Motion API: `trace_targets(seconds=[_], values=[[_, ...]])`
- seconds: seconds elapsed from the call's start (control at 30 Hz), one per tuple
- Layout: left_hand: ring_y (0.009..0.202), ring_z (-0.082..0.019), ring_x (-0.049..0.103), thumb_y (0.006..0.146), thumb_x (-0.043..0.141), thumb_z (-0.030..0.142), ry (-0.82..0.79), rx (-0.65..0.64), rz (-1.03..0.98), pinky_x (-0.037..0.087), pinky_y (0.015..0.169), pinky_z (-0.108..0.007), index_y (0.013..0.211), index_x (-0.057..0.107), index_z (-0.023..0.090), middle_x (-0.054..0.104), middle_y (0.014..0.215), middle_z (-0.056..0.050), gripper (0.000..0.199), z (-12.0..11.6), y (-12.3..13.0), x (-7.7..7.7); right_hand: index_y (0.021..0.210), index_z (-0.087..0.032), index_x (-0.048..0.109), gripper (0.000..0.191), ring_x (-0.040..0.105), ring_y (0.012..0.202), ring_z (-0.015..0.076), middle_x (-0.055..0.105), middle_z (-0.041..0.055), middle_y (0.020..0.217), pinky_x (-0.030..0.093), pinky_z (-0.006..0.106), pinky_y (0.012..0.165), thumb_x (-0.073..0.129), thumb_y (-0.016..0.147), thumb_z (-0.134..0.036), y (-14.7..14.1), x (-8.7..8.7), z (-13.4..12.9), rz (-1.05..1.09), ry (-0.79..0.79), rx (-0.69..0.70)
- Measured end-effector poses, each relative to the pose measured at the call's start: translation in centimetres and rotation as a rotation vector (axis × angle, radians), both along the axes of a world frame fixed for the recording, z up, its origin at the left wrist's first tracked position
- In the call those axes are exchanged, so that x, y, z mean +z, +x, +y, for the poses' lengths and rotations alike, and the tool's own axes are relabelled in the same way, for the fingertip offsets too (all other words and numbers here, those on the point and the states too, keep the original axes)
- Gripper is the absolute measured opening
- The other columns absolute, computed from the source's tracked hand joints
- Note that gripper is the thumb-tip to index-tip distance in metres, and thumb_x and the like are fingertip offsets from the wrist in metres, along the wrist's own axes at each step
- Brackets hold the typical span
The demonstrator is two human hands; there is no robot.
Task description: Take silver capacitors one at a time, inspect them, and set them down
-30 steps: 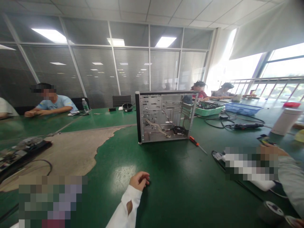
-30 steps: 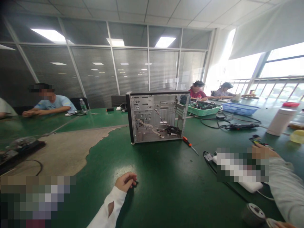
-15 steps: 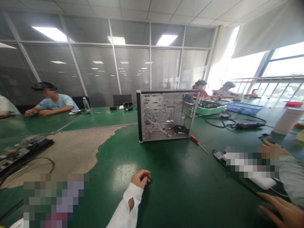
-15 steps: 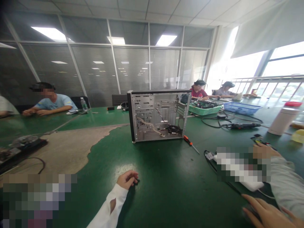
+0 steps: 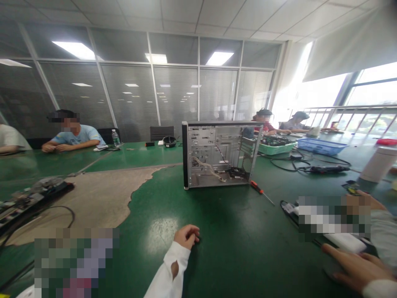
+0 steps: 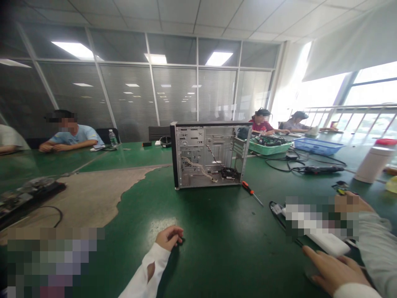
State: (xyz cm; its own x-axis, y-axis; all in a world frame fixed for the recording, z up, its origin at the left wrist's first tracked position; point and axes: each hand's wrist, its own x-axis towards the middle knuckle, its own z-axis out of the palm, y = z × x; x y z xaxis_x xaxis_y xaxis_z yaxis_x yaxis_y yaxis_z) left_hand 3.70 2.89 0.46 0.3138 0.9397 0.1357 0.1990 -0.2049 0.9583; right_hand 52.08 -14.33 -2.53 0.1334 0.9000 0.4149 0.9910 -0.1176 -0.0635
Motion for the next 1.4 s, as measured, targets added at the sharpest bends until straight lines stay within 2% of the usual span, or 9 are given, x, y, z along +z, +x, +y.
trace_targets(seconds=[0.17,0.27,0.37,0.53,0.73,0.87,1.1,1.23,1.4], values=[[0.05,-0.01,0.057,0.058,0.039,0.01,-0.016,0.013,-0.023,0.038,0.04,-0.017,0.074,0.055,0.013,0.058,0.061,0.0,0.023,-0.1,0.1,0.1,0.092,-0.03,0.048,0.033,0.056,0.081,0.0227,0.06,0.0072,0.09,0.035,0.038,0.07,0.05,0.06,-0.026,-12.3,7.7,4.5,0.08,-0.271,0.185],[0.052,-0.01,0.057,0.059,0.039,0.011,-0.017,0.043,-0.024,0.039,0.04,-0.017,0.077,0.055,0.013,0.058,0.064,-0.001,0.024,-0.2,0.0,0.1,0.092,-0.026,0.048,0.032,0.056,0.073,0.0212,0.06,0.0038,0.082,0.036,0.032,0.065,0.051,0.06,-0.029,-20.7,10.9,7.8,0.093,-0.374,0.35],[0.057,-0.011,0.058,0.059,0.039,0.01,0.026,0.083,-0.012,0.042,0.044,-0.019,0.081,0.054,0.014,0.059,0.071,-0.002,0.027,-0.2,-0.2,0.1,0.094,-0.024,0.048,0.037,0.055,0.075,0.0222,0.059,0.0039,0.082,0.036,0.029,0.063,0.055,0.057,-0.028,-27.0,11.8,11.4,0.083,-0.351,0.514],[0.074,-0.015,0.056,0.054,0.041,0.006,0.194,0.154,0.022,0.046,0.057,-0.024,0.095,0.048,0.016,0.055,0.088,-0.006,0.043,-0.1,-0.9,0.2,0.095,-0.02,0.048,0.043,0.053,0.08,0.0219,0.058,0.0049,0.083,0.038,0.029,0.067,0.058,0.054,-0.026,-33.1,10.4,16.1,0.226,-0.266,0.632],[0.085,-0.02,0.051,0.054,0.045,0.008,0.332,0.143,0.107,0.046,0.054,-0.026,0.11,0.038,0.016,0.048,0.101,-0.009,0.057,-0.2,-0.8,0.3,0.118,-0.017,0.021,0.073,0.052,0.071,0.0139,0.052,0.0043,0.093,0.042,0.026,0.064,0.056,0.054,-0.017,-34.5,5.3,16.8,0.663,-0.067,0.602],[0.085,-0.021,0.051,0.055,0.05,0.011,0.379,0.127,0.17,0.044,0.056,-0.027,0.113,0.037,0.018,0.048,0.103,-0.01,0.059,-0.2,-0.4,0.3,0.116,-0.02,0.024,0.069,0.05,0.063,0.0109,0.049,0.0029,0.093,0.044,0.025,0.057,0.052,0.053,-0.011,-33.4,3.1,16.2,0.837,0.023,0.635],[0.086,-0.021,0.053,0.058,0.055,0.019,0.243,0.183,0.154,0.043,0.057,-0.026,0.114,0.035,0.018,0.054,0.097,-0.009,0.06,1.1,0.3,0.6,0.116,-0.02,0.025,0.067,0.05,0.072,0.0144,0.048,0.0052,0.097,0.044,0.031,0.067,0.047,0.054,-0.008,-33.3,3.7,16.0,0.8,0.06,0.692],[0.087,-0.023,0.052,0.053,0.06,0.018,0.285,0.166,0.262,0.042,0.071,-0.033,0.099,0.05,0.016,0.057,0.092,-0.008,0.047,1.7,0.7,0.8,0.116,-0.019,0.026,0.066,0.049,0.074,0.0147,0.047,0.0056,0.098,0.044,0.031,0.07,0.046,0.054,-0.007,-33.2,3.9,15.8,0.805,0.06,0.7],[0.086,-0.024,0.053,0.052,0.06,0.018,0.309,0.184,0.304,0.043,0.069,-0.033,0.093,0.053,0.016,0.058,0.091,-0.007,0.042,1.7,0.6,0.5,0.118,-0.02,0.025,0.067,0.049,0.079,0.0165,0.046,0.0067,0.1,0.044,0.032,0.07,0.046,0.055,-0.008,-33.0,4.6,15.4,0.798,0.073,0.746]])
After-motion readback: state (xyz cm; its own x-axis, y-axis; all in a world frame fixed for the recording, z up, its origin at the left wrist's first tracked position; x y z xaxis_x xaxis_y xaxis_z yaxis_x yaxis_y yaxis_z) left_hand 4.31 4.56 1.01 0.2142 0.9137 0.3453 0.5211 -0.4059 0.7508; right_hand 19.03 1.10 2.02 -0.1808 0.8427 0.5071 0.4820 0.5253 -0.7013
